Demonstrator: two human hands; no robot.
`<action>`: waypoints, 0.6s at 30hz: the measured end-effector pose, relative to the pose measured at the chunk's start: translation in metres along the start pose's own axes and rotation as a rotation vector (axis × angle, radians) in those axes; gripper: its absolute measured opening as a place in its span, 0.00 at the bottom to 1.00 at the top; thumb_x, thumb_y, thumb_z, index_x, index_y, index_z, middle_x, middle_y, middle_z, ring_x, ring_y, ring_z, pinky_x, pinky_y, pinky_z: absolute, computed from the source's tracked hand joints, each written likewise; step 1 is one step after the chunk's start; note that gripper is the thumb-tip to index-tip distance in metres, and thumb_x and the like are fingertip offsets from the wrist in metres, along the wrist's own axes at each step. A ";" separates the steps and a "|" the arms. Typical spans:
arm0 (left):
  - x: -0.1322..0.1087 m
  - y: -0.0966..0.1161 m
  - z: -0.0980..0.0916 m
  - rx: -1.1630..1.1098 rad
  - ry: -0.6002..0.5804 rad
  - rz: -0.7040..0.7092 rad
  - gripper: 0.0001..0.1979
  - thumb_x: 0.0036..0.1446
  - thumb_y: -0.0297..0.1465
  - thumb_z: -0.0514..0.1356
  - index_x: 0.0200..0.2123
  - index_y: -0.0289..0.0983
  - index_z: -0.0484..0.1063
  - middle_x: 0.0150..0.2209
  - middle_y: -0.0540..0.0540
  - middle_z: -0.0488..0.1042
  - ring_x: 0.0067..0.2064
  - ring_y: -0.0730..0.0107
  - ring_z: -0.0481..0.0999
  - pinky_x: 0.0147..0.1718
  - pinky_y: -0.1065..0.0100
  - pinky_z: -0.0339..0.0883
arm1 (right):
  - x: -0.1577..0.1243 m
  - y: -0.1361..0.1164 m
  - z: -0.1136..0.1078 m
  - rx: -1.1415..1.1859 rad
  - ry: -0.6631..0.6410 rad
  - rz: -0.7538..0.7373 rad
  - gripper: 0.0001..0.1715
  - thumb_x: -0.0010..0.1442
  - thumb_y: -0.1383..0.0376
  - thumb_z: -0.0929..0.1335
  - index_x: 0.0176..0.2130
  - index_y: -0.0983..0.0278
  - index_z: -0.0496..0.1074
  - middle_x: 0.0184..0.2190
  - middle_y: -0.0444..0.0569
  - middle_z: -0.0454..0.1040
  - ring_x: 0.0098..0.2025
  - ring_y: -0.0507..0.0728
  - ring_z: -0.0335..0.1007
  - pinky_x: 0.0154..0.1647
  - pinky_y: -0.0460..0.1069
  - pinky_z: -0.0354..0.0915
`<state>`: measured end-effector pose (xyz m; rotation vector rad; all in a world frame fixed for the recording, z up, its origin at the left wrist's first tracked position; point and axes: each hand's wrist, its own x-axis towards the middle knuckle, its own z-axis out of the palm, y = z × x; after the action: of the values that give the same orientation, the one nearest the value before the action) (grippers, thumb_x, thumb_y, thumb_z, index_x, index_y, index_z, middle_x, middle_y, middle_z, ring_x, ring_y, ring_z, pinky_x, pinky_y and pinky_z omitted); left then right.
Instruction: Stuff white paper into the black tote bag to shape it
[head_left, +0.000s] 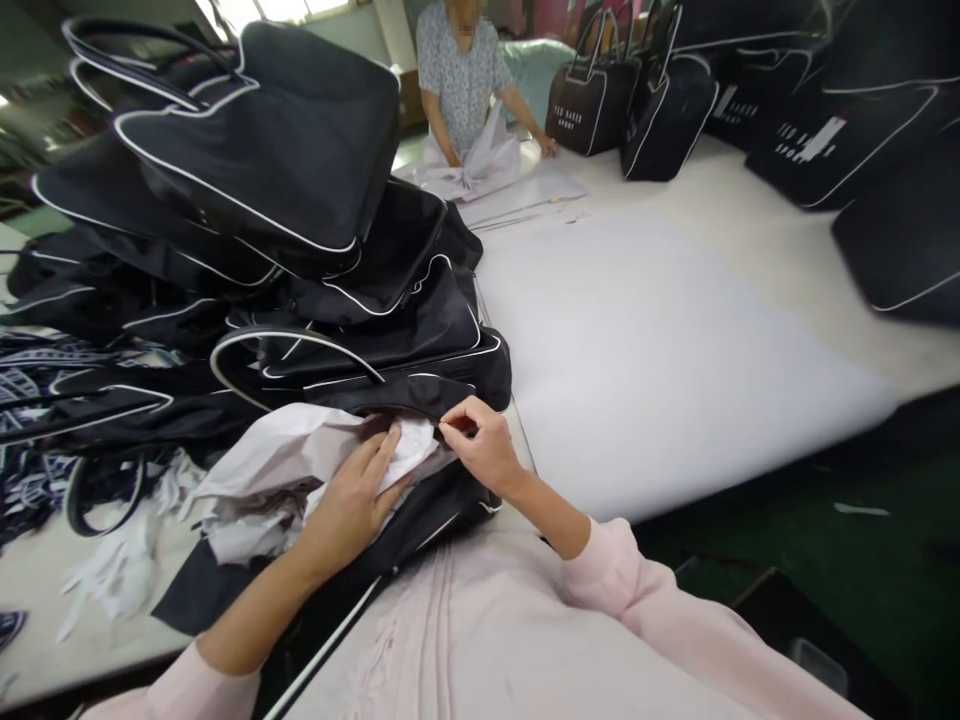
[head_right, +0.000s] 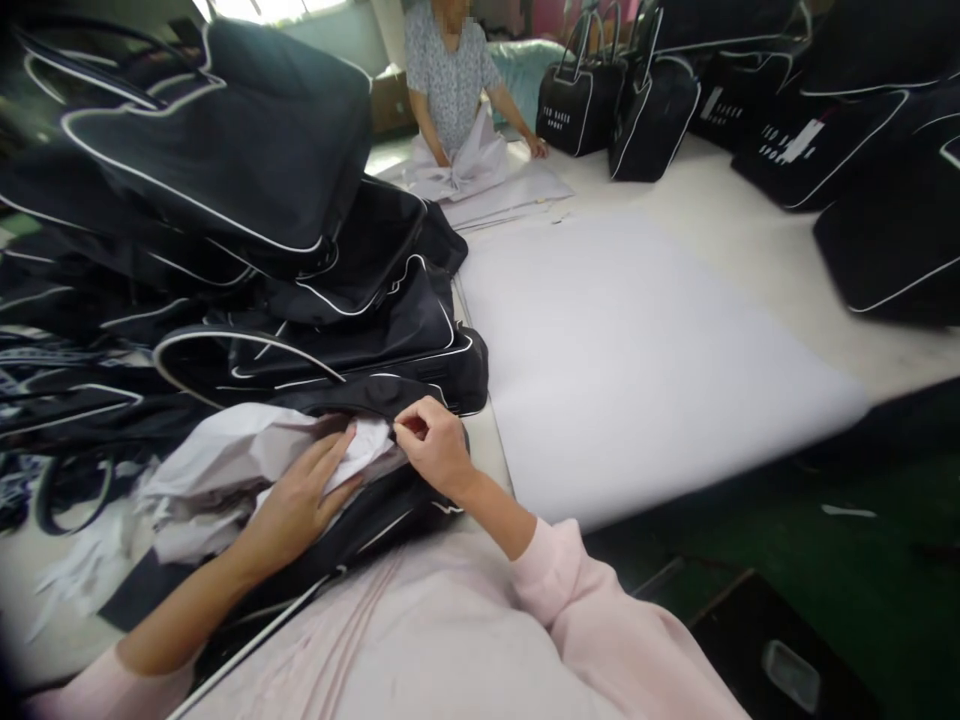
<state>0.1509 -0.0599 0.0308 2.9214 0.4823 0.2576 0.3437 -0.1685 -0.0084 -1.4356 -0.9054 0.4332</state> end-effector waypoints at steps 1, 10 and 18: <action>-0.002 0.000 -0.001 0.003 -0.017 -0.008 0.30 0.69 0.41 0.50 0.69 0.34 0.50 0.58 0.32 0.65 0.59 0.51 0.67 0.57 0.50 0.66 | -0.001 -0.004 -0.003 0.016 -0.051 -0.008 0.04 0.59 0.67 0.69 0.32 0.65 0.72 0.30 0.43 0.71 0.30 0.50 0.66 0.33 0.45 0.63; -0.011 -0.014 -0.021 -0.120 -0.181 -0.087 0.34 0.66 0.46 0.54 0.70 0.42 0.49 0.63 0.37 0.61 0.62 0.50 0.65 0.61 0.50 0.62 | -0.009 0.000 -0.027 -0.221 -0.786 -0.309 0.18 0.62 0.55 0.71 0.47 0.65 0.76 0.41 0.52 0.75 0.45 0.57 0.70 0.49 0.51 0.65; -0.014 -0.019 -0.052 -0.204 -0.136 -0.064 0.25 0.58 0.48 0.62 0.56 0.45 0.74 0.55 0.39 0.71 0.54 0.50 0.73 0.54 0.53 0.69 | -0.011 -0.013 -0.007 0.130 -0.904 0.019 0.12 0.62 0.60 0.71 0.32 0.66 0.73 0.30 0.43 0.73 0.33 0.50 0.67 0.36 0.44 0.60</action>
<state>0.1222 -0.0395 0.0754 2.6970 0.4963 0.0922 0.3382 -0.1831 0.0019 -1.1065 -1.5353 1.1825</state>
